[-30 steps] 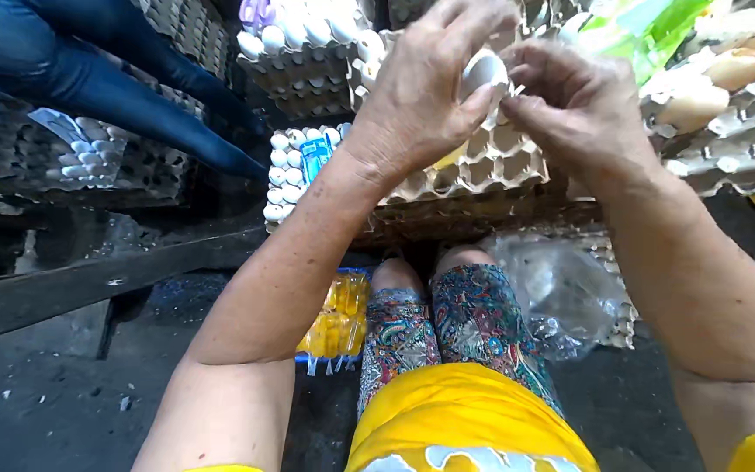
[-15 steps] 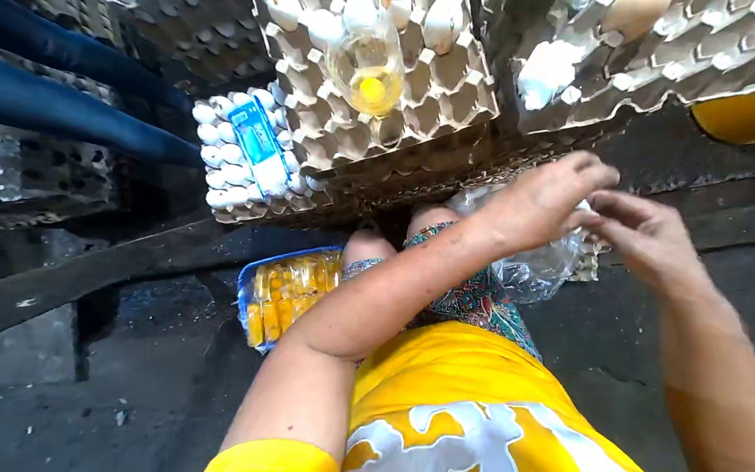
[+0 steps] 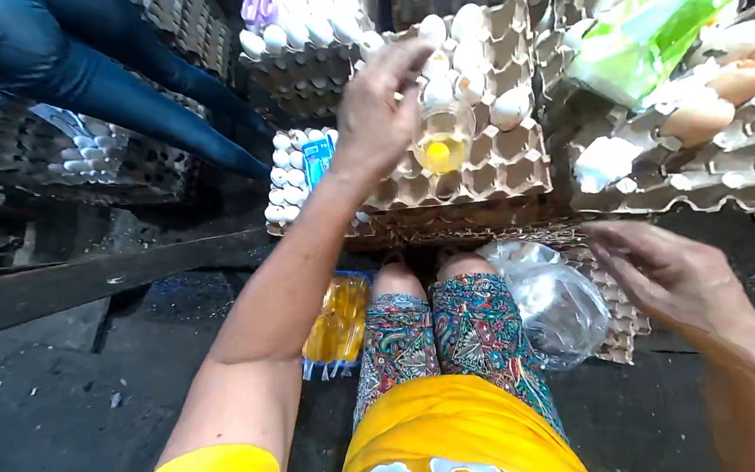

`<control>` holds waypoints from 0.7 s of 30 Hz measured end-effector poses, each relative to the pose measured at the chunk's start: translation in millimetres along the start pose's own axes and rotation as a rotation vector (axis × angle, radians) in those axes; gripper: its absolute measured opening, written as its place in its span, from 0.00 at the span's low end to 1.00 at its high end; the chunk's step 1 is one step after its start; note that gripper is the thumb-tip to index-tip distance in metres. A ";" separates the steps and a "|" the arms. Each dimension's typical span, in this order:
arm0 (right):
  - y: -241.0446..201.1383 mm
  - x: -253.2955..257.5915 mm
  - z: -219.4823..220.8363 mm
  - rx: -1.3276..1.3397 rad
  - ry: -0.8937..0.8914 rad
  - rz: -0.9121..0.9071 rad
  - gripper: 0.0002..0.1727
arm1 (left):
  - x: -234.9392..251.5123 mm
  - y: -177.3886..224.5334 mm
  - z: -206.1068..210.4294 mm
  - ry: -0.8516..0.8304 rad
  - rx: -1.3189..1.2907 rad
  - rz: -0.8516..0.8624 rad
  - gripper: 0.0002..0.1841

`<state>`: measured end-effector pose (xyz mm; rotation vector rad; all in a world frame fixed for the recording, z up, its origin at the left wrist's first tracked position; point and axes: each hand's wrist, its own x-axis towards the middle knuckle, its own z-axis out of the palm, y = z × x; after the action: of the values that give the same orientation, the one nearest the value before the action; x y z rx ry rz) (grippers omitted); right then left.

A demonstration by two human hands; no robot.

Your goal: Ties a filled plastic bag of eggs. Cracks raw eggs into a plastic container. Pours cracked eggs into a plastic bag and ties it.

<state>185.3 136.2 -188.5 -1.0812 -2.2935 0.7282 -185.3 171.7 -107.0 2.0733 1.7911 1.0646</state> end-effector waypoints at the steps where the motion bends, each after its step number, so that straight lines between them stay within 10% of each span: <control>1: -12.1 17.0 -6.6 -0.074 0.018 -0.062 0.20 | 9.9 -15.5 -10.8 0.000 0.066 -0.104 0.21; 4: -38.2 69.6 -11.8 -0.250 0.017 -0.139 0.20 | 33.5 -52.7 -24.6 -0.083 0.229 -0.311 0.27; 21: -29.0 204.7 29.6 -0.490 -0.214 0.018 0.29 | 67.8 -105.7 -3.1 -0.311 0.478 -0.122 0.24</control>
<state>36.3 277.1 -148.9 -1.2846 -2.7351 0.2980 -269.1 259.3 -139.9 2.1813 2.1134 0.2701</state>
